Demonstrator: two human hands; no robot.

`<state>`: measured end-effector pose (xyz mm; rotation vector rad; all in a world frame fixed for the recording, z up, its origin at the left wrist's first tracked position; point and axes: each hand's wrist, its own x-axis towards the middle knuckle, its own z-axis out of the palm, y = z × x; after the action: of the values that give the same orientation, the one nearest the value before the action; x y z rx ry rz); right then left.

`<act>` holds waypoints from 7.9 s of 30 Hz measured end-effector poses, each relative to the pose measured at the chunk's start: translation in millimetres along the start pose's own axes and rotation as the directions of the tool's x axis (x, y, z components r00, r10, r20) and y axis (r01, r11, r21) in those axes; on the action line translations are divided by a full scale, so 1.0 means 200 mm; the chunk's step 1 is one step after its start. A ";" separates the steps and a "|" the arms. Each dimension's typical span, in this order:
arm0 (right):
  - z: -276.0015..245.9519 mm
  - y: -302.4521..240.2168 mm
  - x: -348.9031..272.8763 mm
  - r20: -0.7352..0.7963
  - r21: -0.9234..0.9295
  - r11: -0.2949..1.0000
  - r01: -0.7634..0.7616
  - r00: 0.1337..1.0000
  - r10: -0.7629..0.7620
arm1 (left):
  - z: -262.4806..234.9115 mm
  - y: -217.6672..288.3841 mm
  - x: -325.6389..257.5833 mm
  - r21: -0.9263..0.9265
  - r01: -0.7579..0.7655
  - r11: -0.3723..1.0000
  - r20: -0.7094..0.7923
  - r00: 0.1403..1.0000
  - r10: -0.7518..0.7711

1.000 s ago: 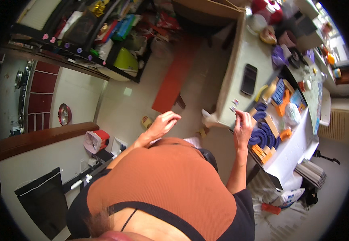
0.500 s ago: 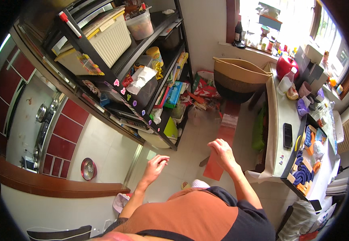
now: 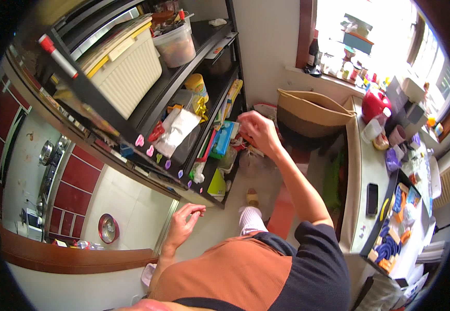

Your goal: The person assembles a toy train track on a table using blue and orange curved track pieces, straight wooden blocks, and a small white support. They retrieve additional orange track pieces from a nearby shelf and place them on the table, then continue arranging and connecting the pieces into a layout.

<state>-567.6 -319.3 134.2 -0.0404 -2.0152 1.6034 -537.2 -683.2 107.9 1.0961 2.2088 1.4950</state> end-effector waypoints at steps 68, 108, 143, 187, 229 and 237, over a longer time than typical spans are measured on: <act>0.27 -0.06 3.44 0.726 -0.360 0.745 0.562 0.670 -0.154 | -0.12 0.18 2.53 0.747 -0.155 0.647 -0.266 0.822 0.504; 0.89 -0.27 3.71 0.668 -0.191 0.442 0.876 0.446 -0.595 | -0.11 0.15 2.53 0.635 -0.165 0.755 -0.305 0.844 0.441; 0.60 -0.18 3.66 0.616 -0.324 0.445 0.835 0.543 -0.570 | -0.12 0.14 2.53 0.689 -0.208 0.695 -0.278 0.810 0.517; -0.98 -0.16 1.82 0.057 -0.138 0.951 0.278 0.961 -0.272 | 0.17 0.28 2.19 0.436 -0.361 0.824 -0.400 0.743 0.537; -0.57 -0.74 -2.53 -0.352 -0.936 0.139 -0.323 0.846 -0.400 | 1.65 0.22 -0.32 -0.590 0.790 0.166 0.794 0.605 -0.055; -1.15 -0.89 -3.05 -0.390 -0.897 0.348 -0.274 0.861 -0.327 | 2.14 0.59 -0.65 -0.603 0.790 0.112 0.752 0.609 -0.251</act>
<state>102.9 -382.9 80.6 -0.7928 -2.1393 0.0685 -147.5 -459.7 -1.0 0.0870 0.8063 1.4510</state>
